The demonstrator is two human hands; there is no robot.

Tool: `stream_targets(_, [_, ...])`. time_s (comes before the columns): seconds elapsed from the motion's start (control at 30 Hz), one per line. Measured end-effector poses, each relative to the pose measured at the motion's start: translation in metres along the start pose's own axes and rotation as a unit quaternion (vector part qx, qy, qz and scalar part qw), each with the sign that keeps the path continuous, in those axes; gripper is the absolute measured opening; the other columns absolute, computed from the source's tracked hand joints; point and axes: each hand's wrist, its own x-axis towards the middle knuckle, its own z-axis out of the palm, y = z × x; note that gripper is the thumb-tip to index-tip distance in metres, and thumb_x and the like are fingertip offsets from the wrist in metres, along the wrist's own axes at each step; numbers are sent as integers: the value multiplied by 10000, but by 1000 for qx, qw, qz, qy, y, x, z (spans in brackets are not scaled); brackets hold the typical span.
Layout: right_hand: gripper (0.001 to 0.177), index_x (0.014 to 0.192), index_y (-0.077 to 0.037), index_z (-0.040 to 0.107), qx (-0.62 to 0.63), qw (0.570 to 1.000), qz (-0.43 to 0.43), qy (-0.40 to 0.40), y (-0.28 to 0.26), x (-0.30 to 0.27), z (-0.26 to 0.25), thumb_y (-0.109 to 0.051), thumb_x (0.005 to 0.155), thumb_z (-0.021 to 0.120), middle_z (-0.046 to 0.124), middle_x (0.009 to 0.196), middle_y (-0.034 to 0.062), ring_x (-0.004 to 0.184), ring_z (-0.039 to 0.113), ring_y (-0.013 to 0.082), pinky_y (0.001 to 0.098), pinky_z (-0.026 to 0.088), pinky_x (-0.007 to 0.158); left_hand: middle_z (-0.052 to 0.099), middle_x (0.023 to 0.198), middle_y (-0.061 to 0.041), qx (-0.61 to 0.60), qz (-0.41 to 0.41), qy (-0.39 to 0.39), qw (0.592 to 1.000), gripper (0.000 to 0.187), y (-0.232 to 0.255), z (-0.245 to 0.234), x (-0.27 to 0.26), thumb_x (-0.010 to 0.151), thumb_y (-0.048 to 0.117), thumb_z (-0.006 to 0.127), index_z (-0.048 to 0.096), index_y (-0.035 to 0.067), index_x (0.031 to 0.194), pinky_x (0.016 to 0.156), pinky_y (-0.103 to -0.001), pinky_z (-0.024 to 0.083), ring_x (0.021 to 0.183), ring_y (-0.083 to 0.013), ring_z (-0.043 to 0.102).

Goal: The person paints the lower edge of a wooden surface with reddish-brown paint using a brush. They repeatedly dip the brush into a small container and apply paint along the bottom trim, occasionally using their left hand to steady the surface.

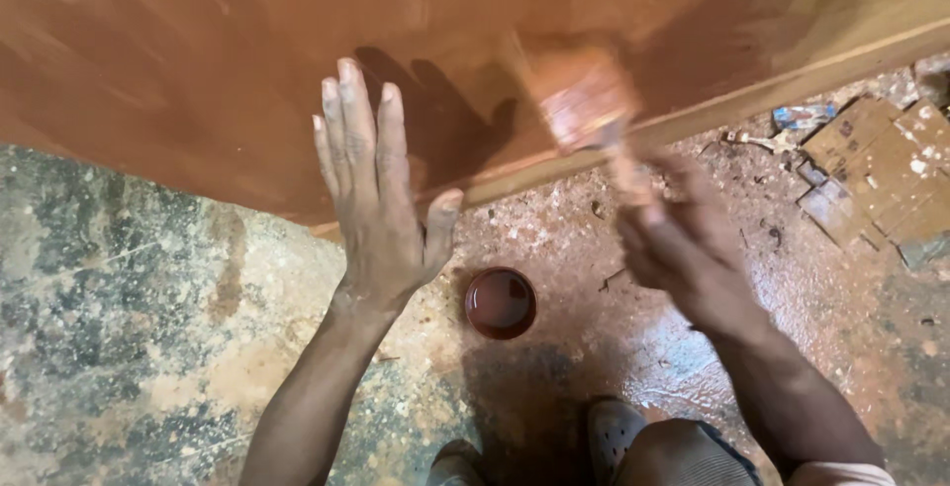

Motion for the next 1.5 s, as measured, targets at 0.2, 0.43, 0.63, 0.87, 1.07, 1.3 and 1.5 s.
stream_targets(0.2, [357,1452,-182,408,63,993,-80,63,-25,12,-11,-115,1111,489,489,761,-27,536,388,40,195,339,393,86,1763,-211,7,16,-11,1000,834,8,3,8,1077,682,174,166,108,1683,1347,-564,25,1624,-354,58])
stream_targets(0.43, [351,1352,-87,406,57,969,212,110,113,1,-29,-73,1009,480,486,659,-2,434,384,89,205,319,319,91,1747,-234,-4,27,-46,999,845,22,5,9,1082,679,211,171,76,1673,1345,-581,23,1656,-396,52])
stream_targets(0.63, [443,1484,-104,457,-79,980,119,142,52,-4,-67,-123,1042,471,446,654,-35,461,368,60,204,307,345,94,1744,-218,-17,39,-53,998,854,29,11,9,1071,689,204,174,81,1670,1372,-585,26,1656,-382,59])
stream_targets(0.87, [272,1431,-149,456,-53,984,-130,110,-49,0,-85,-206,1172,517,494,710,-14,507,396,22,188,304,377,93,1750,-211,-16,40,-41,998,852,37,20,19,1075,686,196,187,80,1673,1336,-563,13,1659,-376,57])
stream_targets(1.07, [365,1417,-148,435,-75,972,94,204,47,16,-104,-265,1072,459,437,684,-47,473,358,46,198,297,341,111,1740,-236,-28,45,-49,997,838,43,19,22,1084,664,222,195,62,1666,1368,-600,26,1651,-402,71])
stream_targets(1.3, [466,1455,-59,489,-188,943,202,186,46,-7,-123,-185,1008,518,471,686,-9,487,387,98,235,353,391,124,1741,-250,-28,50,-54,997,842,45,18,23,1091,659,241,196,45,1666,1325,-585,26,1654,-418,75])
stream_targets(1.5, [382,1483,-128,442,-164,966,-103,170,-43,-11,-154,-177,1142,608,514,826,-1,545,412,65,206,384,422,125,1734,-250,-37,51,-53,997,848,45,28,25,1083,669,239,193,53,1663,1361,-608,32,1646,-415,79])
